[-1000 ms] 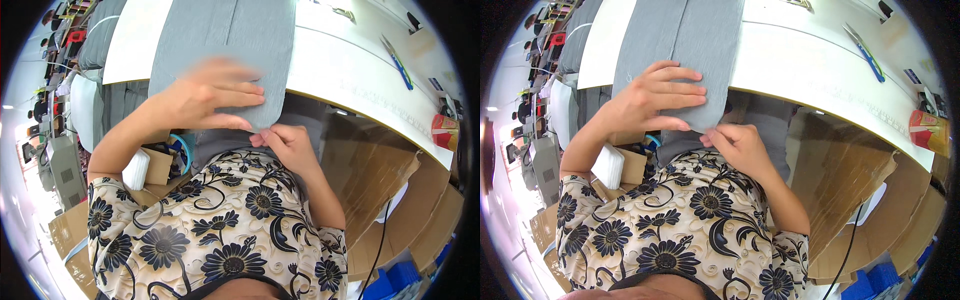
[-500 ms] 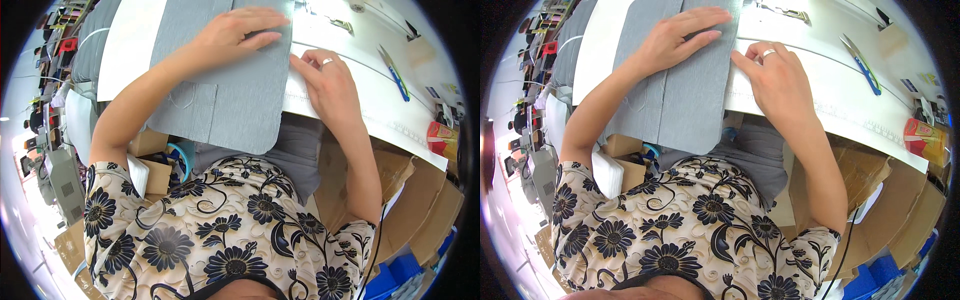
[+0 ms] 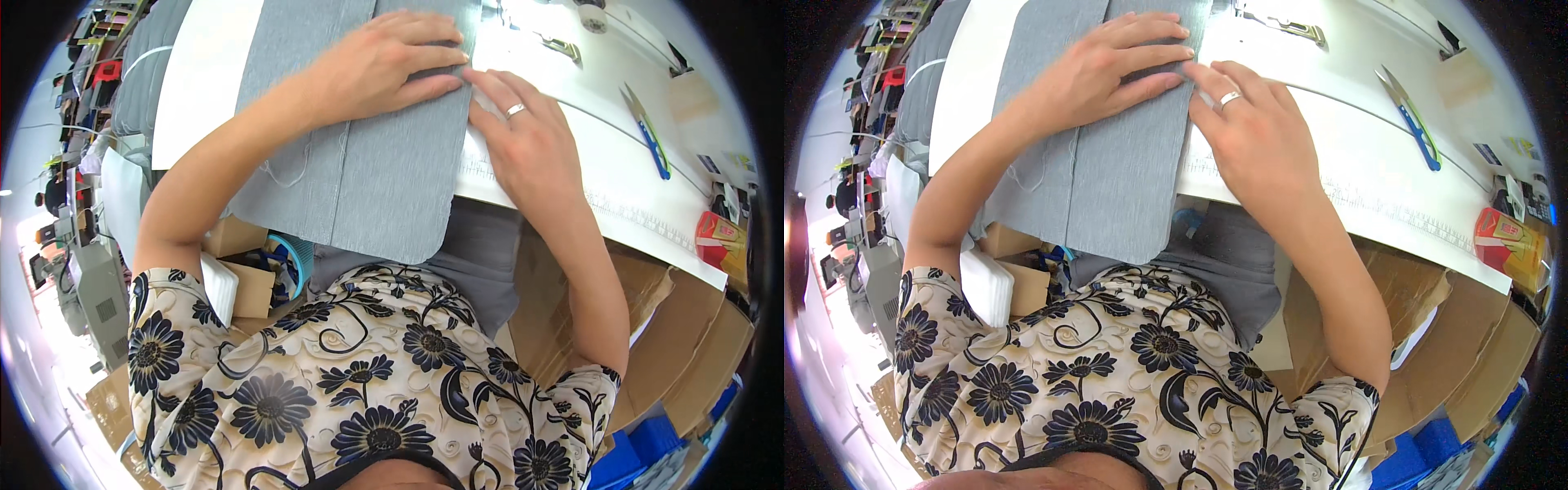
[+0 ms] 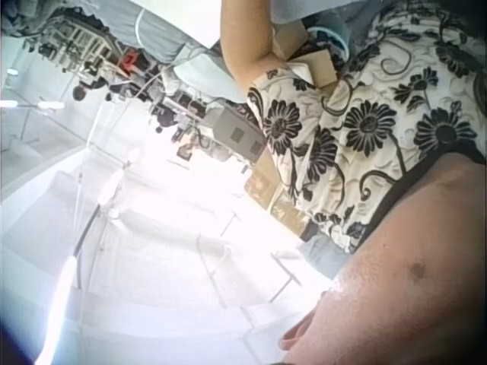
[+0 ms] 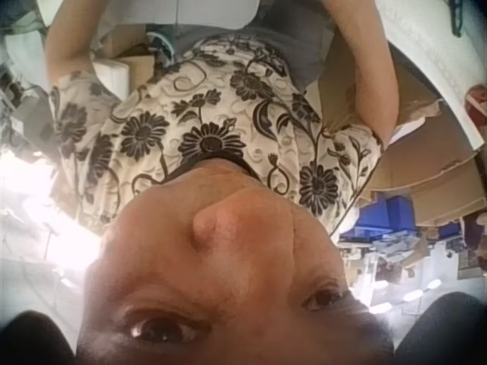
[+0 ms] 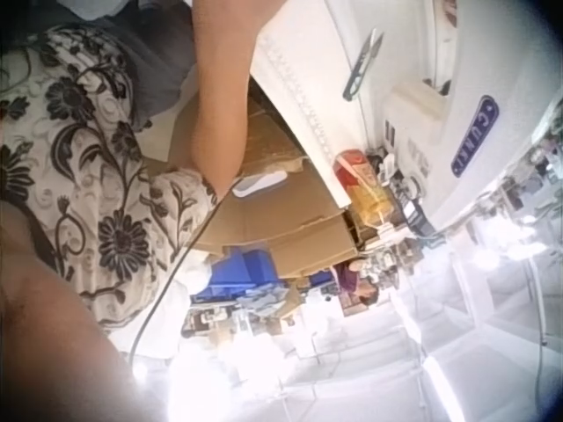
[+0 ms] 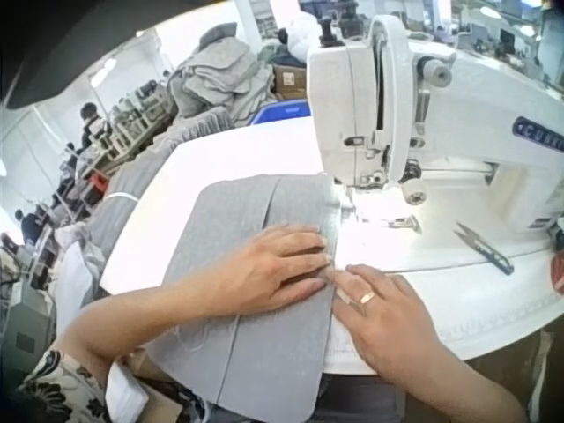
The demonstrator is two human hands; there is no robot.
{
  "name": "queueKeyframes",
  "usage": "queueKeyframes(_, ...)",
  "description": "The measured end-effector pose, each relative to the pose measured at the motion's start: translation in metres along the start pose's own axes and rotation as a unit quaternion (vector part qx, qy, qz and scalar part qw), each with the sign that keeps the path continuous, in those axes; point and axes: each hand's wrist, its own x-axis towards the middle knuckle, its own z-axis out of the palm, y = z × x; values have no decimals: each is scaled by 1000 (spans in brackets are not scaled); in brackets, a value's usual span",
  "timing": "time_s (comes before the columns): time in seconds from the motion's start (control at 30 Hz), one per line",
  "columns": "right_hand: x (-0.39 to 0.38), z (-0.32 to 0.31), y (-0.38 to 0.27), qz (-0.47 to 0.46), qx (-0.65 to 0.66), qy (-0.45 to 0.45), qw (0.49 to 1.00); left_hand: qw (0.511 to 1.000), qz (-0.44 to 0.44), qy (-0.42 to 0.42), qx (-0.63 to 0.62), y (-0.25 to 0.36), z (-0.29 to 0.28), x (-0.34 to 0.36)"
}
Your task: Assembling and sewing leather or synthetic material covers using an industrial sewing machine and thread snips.
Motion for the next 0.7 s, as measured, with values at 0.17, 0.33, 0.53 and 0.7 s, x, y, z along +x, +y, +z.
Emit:
queueKeyframes(0.17,15,-2,5,-17,8,-5,1000,998,-19,12,55,-1,1,-2)
queueKeyframes(0.33,4,-40,41,-39,-6,-16,999,994,-49,3,96,32,-2,37)
queueKeyframes(0.53,14,-41,61,-22,-46,12,999,999,-25,19,-7,13,-10,70)
queueKeyframes(0.7,13,-35,62,-17,-44,25,999,997,16,60,-36,-1,-2,71)
